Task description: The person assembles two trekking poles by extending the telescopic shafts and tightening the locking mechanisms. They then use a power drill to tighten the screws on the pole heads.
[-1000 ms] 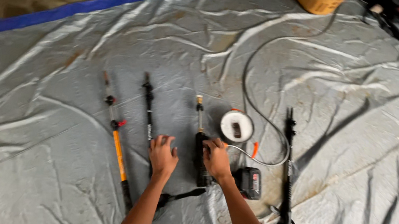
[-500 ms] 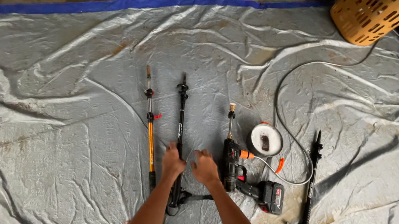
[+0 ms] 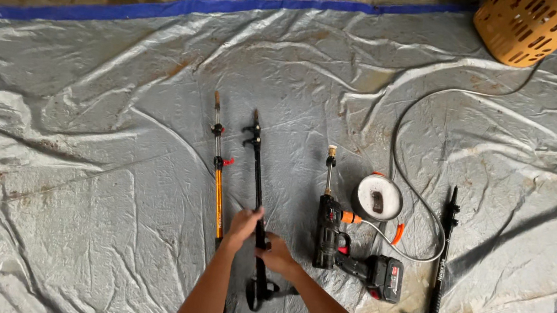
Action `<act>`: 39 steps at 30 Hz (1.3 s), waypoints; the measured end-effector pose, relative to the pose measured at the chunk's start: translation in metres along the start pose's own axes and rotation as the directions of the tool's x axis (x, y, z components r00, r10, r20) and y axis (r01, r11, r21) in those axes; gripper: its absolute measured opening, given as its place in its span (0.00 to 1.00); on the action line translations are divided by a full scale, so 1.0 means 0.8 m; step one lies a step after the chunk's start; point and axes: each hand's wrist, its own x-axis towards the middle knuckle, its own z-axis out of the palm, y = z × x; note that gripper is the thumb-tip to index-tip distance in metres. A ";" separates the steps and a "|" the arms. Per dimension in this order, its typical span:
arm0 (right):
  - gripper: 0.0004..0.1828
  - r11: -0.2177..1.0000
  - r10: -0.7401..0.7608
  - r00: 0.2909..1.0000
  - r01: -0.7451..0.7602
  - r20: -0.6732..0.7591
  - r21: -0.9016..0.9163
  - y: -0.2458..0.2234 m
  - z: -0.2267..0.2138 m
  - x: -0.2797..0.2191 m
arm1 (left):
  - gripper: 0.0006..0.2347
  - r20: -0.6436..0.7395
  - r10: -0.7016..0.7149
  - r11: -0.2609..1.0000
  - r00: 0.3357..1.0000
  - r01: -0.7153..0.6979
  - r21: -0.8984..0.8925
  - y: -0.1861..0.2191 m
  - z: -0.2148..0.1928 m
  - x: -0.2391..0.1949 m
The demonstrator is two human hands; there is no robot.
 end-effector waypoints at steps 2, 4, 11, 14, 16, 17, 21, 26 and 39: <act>0.36 0.997 0.074 0.996 -0.075 0.056 0.023 -0.030 -0.007 -0.025 | 0.29 -0.008 -0.057 0.989 0.998 0.055 -0.139 -0.066 0.039 0.068; 0.35 0.986 0.156 0.980 -0.163 0.121 0.046 -0.029 -0.012 -0.039 | 0.27 -0.003 -0.125 0.954 0.992 0.119 -0.274 -0.101 0.059 0.086; 0.26 0.937 0.233 0.972 -0.220 -0.017 0.270 -0.002 -0.028 -0.014 | 0.23 -0.081 0.017 0.994 0.997 -0.026 -0.105 -0.055 0.055 0.042; 0.19 0.932 0.152 0.986 -0.119 -0.072 0.343 -0.007 -0.024 -0.019 | 0.20 -0.096 0.047 0.999 0.994 -0.047 0.003 -0.051 0.055 0.052; 0.18 0.905 0.132 0.988 -0.089 -0.077 0.415 -0.032 -0.030 -0.040 | 0.21 -0.079 0.045 0.998 0.996 -0.047 -0.029 -0.042 0.056 0.060; 0.23 0.885 0.152 0.986 -0.109 -0.062 0.452 -0.055 -0.034 -0.058 | 0.22 -0.024 0.029 0.988 0.999 -0.032 -0.148 -0.032 0.053 0.059; 0.28 0.893 0.107 0.992 -0.123 0.063 0.432 -0.075 -0.053 -0.077 | 0.27 0.025 0.075 0.844 0.997 -0.050 -0.533 -0.058 0.073 0.136; 0.26 0.927 0.108 0.986 -0.146 0.127 0.345 -0.016 -0.070 -0.067 | 0.21 0.087 0.108 0.632 0.990 -0.001 -0.775 0.003 0.094 0.070; 0.17 0.867 0.072 0.984 0.020 -0.165 0.498 -0.027 -0.107 0.005 | 0.11 -0.014 0.120 0.649 0.993 -0.090 -0.756 0.063 0.100 0.067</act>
